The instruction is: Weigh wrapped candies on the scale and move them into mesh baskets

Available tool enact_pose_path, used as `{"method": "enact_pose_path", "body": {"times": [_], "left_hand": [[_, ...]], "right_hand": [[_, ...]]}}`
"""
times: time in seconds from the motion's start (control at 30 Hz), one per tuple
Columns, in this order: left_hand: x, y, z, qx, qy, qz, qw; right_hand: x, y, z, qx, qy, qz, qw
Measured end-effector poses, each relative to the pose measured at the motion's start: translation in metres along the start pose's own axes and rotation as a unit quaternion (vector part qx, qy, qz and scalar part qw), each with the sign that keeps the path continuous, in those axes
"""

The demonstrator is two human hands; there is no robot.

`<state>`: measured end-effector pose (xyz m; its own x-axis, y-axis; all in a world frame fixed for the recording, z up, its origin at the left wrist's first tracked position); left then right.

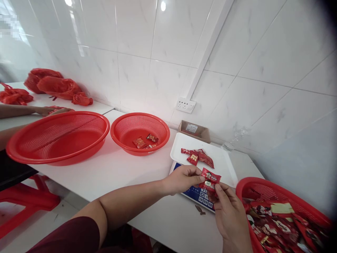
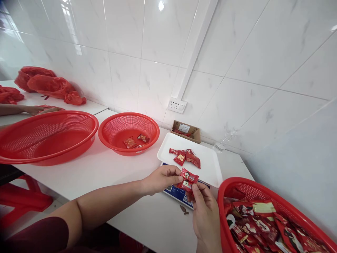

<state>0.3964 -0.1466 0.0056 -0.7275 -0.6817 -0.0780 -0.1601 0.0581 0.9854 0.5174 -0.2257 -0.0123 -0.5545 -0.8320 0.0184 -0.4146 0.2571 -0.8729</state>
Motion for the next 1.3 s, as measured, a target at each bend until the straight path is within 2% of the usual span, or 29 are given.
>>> {"method": "enact_pose_path", "body": {"times": [0.3,0.47,0.63,0.77,0.9,1.3], "left_hand": [[-0.0010,-0.0028,0.0007,-0.021,0.013,0.001,1.000],[0.0000,-0.0010,0.0001,-0.026,-0.003,-0.005,1.000],[0.0008,-0.0014,0.0010,-0.081,-0.012,-0.030,0.996],[0.0008,-0.0033,0.0013,-0.131,-0.014,-0.067,0.989],[0.0010,-0.0029,0.0023,-0.158,0.003,-0.069,0.985],[0.0039,-0.0007,0.0007,-0.152,0.007,-0.074,0.986]], "right_hand": [[-0.0021,0.0011,0.0056,0.047,-0.002,0.003,0.999],[-0.0029,0.0017,0.0064,0.064,0.001,0.011,0.998],[-0.0030,0.0024,0.0074,0.078,-0.005,0.015,0.997],[-0.0027,0.0033,0.0064,0.064,0.008,0.007,0.998],[-0.0021,0.0051,0.0049,0.051,0.009,-0.015,0.999],[-0.0001,0.0036,0.0027,0.027,0.013,-0.013,0.999]]}}
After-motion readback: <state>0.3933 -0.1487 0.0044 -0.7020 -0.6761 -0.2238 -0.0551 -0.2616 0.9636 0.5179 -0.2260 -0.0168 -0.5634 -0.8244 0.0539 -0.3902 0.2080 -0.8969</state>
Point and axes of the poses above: each hand's wrist, its own x-axis away from the middle knuckle, its own z-axis out of the back of the hand, y = z × x, the point moved 3 cm from there along -x, towards the middle knuckle, and after that the axes turned 13 degrees about -x, right-handed, at the moved point
